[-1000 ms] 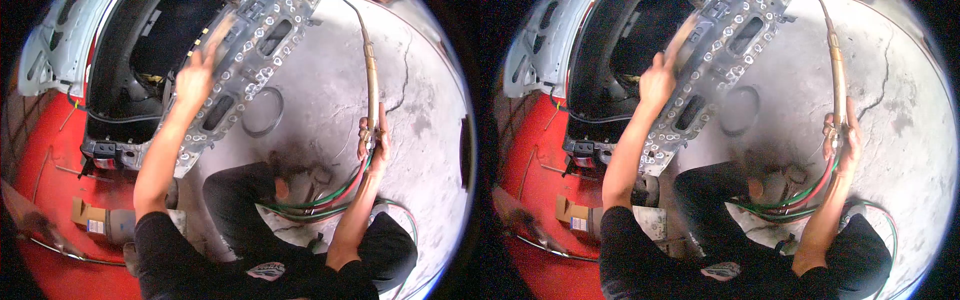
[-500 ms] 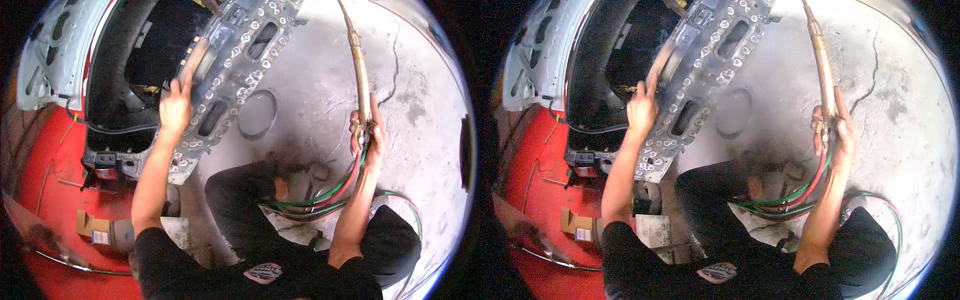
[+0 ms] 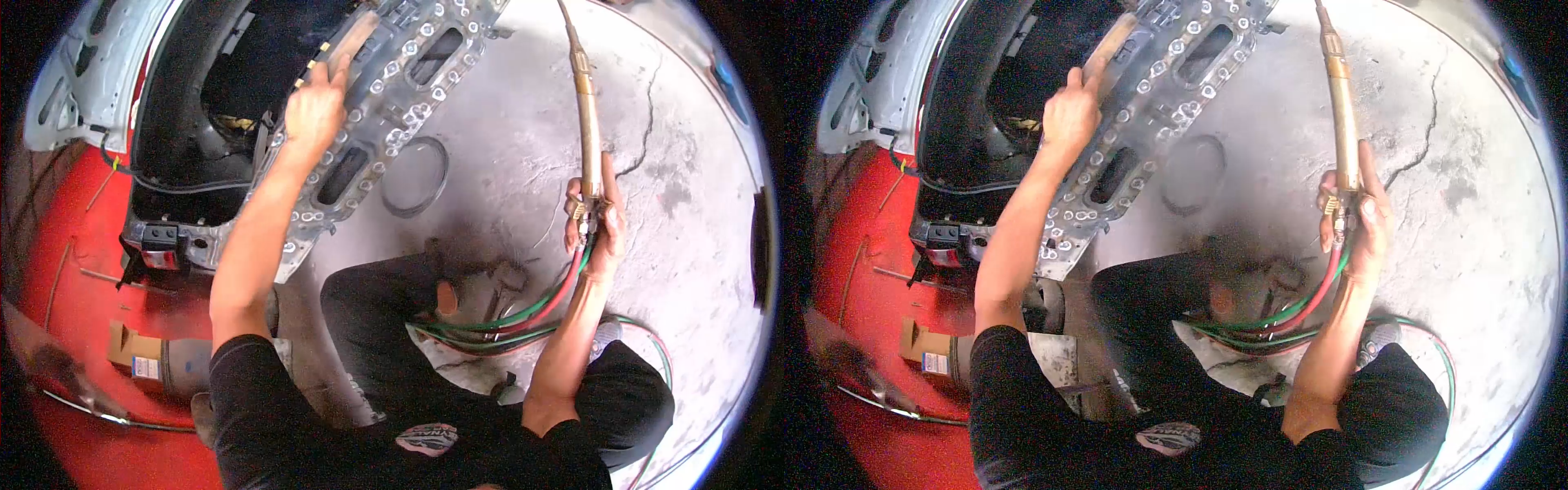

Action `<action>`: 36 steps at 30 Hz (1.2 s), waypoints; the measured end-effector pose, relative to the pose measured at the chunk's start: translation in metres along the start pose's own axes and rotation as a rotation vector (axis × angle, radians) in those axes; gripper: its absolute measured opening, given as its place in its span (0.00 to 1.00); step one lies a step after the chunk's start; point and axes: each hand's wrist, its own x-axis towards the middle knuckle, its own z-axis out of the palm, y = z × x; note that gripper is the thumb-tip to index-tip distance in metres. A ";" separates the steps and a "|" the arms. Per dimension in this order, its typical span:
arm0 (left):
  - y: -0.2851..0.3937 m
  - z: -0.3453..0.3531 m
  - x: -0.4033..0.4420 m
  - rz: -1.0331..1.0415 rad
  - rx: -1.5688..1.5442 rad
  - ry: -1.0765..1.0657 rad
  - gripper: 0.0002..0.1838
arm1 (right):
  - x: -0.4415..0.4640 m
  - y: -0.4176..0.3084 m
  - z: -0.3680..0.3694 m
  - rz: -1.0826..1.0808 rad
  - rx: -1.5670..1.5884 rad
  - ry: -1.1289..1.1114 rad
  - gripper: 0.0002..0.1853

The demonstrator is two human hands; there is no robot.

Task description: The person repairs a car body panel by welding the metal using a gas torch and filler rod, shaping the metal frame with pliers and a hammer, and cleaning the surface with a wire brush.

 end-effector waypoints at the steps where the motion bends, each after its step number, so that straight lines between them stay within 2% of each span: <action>1: 0.012 -0.004 -0.004 -0.054 -0.048 -0.030 0.37 | 0.001 -0.003 -0.002 0.007 -0.001 -0.026 0.55; 4: 0.051 -0.012 -0.062 -0.118 -0.240 -0.129 0.33 | 0.002 -0.004 -0.007 -0.017 -0.007 -0.032 0.55; 5: 0.076 -0.004 -0.089 -0.101 -0.298 -0.272 0.33 | 0.003 -0.003 -0.011 -0.025 -0.023 -0.025 0.54; 7: 0.136 0.016 -0.135 -0.029 -0.594 -0.244 0.30 | 0.005 -0.003 -0.017 -0.026 -0.067 -0.044 0.51; 9: 0.203 0.051 -0.153 -0.139 -0.935 -0.414 0.27 | 0.003 -0.002 -0.015 -0.017 -0.132 0.064 0.47; 11: 0.270 0.105 -0.171 -0.238 -1.109 -0.605 0.26 | 0.006 0.000 -0.025 -0.004 -0.237 0.000 0.48; 12: 0.302 0.134 -0.181 -0.368 -1.269 -0.651 0.26 | 0.007 -0.003 -0.024 0.009 -0.254 -0.008 0.47; 13: 0.325 0.157 -0.187 -0.376 -1.196 -0.659 0.26 | 0.011 -0.011 -0.016 0.052 -0.109 0.058 0.50; 15: 0.364 0.186 -0.201 -0.619 -1.300 -0.610 0.26 | 0.016 -0.003 -0.030 0.038 -0.089 0.107 0.53; 16: 0.377 0.193 -0.201 -0.745 -1.340 -0.571 0.25 | 0.021 0.006 -0.043 -0.013 -0.224 0.091 0.53; 19: 0.392 0.204 -0.213 -0.673 -0.911 -0.459 0.25 | 0.019 0.009 -0.062 -0.001 -0.234 0.098 0.53; 24: 0.453 0.163 -0.191 -0.053 -1.225 -0.298 0.17 | 0.023 0.022 -0.062 -0.022 -0.269 0.087 0.53; 25: 0.469 0.159 -0.180 -0.025 -1.219 -0.470 0.15 | 0.023 0.012 -0.044 0.084 -0.283 0.183 0.52; 26: 0.480 0.153 -0.168 0.003 -1.203 -0.641 0.14 | 0.019 0.022 -0.050 0.007 -0.335 0.052 0.48; 29: 0.480 0.121 -0.129 0.223 -0.932 -0.967 0.14 | 0.013 0.029 -0.062 0.041 -0.194 0.093 0.51; 30: 0.557 0.200 -0.192 0.127 -1.079 -0.753 0.15 | 0.013 0.031 -0.059 0.035 -0.160 0.139 0.52; 31: 0.543 0.175 -0.173 0.089 -0.959 -0.829 0.16 | 0.015 0.031 -0.064 0.052 -0.134 0.138 0.53; 32: 0.539 0.171 -0.174 0.223 -0.865 -0.770 0.17 | 0.015 0.030 -0.068 0.082 -0.113 0.148 0.54; 34: 0.543 0.182 -0.178 0.124 -1.058 -0.817 0.18 | 0.017 0.033 -0.066 0.030 -0.067 0.196 0.52; 35: 0.556 0.194 -0.189 0.121 -1.071 -0.747 0.19 | 0.017 0.031 -0.062 0.034 -0.092 0.265 0.53; 36: 0.573 0.212 -0.203 0.115 -1.079 -0.680 0.19 | 0.016 0.028 -0.060 0.046 -0.101 0.244 0.53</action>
